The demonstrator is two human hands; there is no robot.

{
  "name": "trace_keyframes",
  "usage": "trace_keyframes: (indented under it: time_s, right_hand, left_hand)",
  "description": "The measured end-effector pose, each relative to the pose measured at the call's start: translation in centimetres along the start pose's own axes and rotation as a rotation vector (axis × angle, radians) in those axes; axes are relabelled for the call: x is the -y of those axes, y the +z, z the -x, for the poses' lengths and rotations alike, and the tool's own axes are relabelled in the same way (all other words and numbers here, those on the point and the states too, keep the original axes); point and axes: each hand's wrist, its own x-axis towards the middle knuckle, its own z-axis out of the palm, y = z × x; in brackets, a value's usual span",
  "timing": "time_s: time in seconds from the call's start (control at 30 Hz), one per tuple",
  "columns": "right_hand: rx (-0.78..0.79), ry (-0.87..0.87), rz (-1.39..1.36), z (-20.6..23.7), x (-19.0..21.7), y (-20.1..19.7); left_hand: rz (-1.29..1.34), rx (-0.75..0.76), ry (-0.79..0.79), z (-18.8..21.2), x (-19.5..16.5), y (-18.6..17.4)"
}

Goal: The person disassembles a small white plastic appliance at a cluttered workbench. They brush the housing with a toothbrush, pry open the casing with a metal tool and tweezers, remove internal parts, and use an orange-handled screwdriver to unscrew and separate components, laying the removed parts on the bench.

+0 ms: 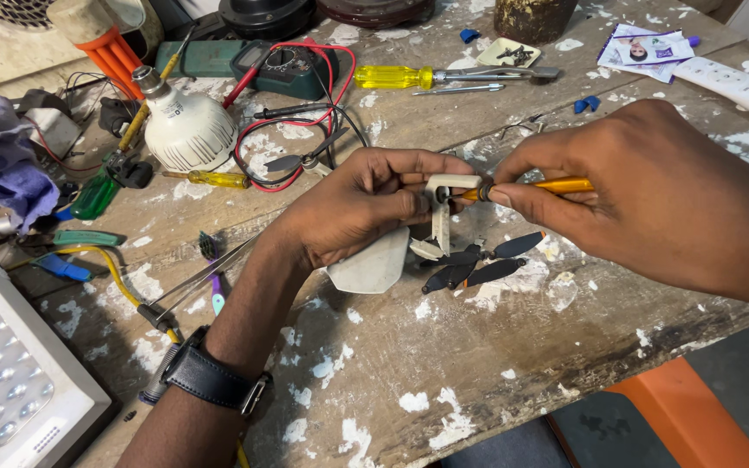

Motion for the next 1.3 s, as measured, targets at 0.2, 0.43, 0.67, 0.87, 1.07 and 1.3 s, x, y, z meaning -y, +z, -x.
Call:
trace_keyframes:
  time_s: [0.2, 0.43, 0.67, 0.87, 1.07, 1.3]
  right_hand:
    - [-0.046, -0.015, -0.077, 0.3, -0.6, 0.4]
    - [-0.029, 0.002, -0.049, 0.6, -0.9, 0.7]
    - [-0.088, -0.048, 0.025, 0.5, -2.1, 1.8]
    - [-0.171, -0.156, -0.015, 0.1, -3.1, 3.6]
    - [-0.196, -0.136, -0.029, -0.6, -3.8, 6.2]
    - [-0.321, -0.292, -0.389, -1.4, -6.6, 8.4]
  left_hand:
    - [0.016, -0.019, 0.051, 0.0, 0.3, -0.1]
    - [0.026, -0.019, 0.022, -0.1, 0.4, -0.2]
    - [0.047, 0.019, 0.037, -0.1, 0.3, 0.1]
    - [-0.029, 0.063, 0.083, 0.4, 0.9, -0.2]
    - [-0.006, 0.092, 0.101, -0.4, 2.3, -0.6]
    - [-0.033, 0.09, 0.096, -1.6, 2.2, -0.1]
